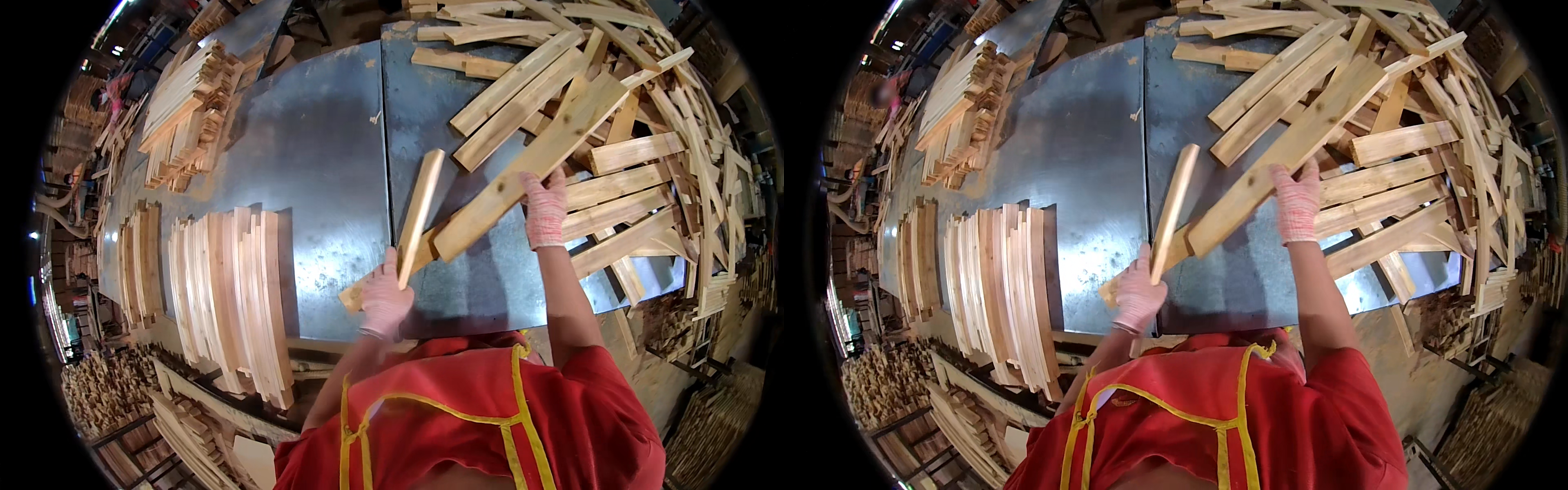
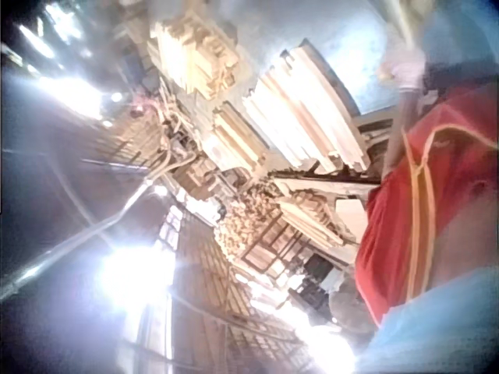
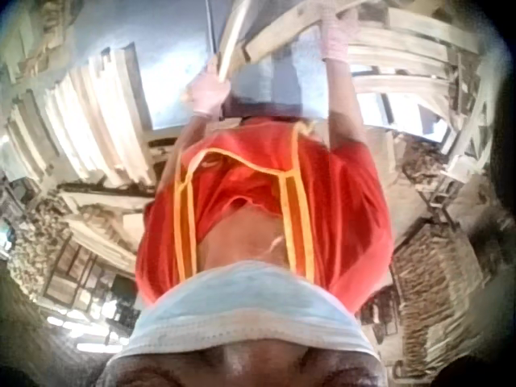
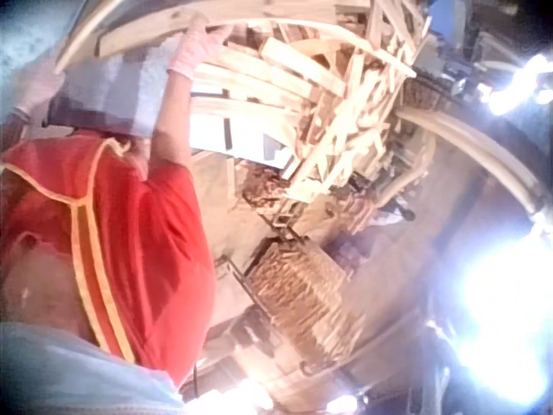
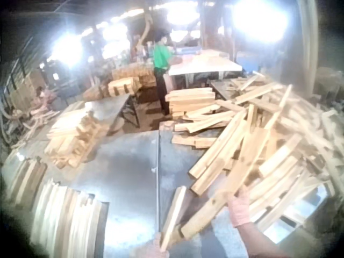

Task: The person repeatedly picks up small wooden planks from a large pile on a metal table and stacks them into neat piles. The person handles the planks one at a time or in small groups, aligning them and placing them into organized stacks on the table.

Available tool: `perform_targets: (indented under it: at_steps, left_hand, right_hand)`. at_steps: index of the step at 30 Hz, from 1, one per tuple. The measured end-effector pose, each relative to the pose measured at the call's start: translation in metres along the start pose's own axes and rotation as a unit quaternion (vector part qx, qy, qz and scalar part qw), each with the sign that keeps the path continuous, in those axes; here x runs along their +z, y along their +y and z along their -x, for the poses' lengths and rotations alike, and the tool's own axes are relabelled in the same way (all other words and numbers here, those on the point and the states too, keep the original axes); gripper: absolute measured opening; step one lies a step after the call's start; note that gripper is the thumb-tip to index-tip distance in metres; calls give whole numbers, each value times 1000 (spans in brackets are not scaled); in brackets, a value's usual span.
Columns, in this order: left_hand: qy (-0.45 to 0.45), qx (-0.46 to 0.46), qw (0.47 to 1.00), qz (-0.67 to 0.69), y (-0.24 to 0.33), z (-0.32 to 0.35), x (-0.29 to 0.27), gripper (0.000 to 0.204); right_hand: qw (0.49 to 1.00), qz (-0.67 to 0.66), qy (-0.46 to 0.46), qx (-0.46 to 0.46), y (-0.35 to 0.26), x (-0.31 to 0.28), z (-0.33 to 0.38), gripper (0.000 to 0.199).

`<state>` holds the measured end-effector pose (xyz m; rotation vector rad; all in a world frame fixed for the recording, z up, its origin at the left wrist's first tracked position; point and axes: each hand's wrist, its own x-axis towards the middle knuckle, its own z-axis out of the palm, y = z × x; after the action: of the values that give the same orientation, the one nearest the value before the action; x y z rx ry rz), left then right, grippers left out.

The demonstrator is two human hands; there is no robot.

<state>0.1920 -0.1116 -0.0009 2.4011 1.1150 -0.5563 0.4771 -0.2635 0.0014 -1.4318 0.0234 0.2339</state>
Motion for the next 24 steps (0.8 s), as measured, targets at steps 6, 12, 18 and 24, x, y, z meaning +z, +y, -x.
perform_targets:
  at_steps: [6,12,18,24]
  left_hand:
    - [-26,47,998,31,28,-3,-26,94]
    - [55,23,998,12,27,-14,13,80]
    - [30,-101,993,53,-77,30,-5,72]
    - [181,-189,944,-201,-267,85,37,82]
  right_hand:
    - [971,82,-172,148,65,-2,67,48]
    - [894,224,-371,115,89,28,136,59]
    - [940,181,-276,89,78,-22,95,66]
    - [974,70,-141,163,80,-61,121,63]
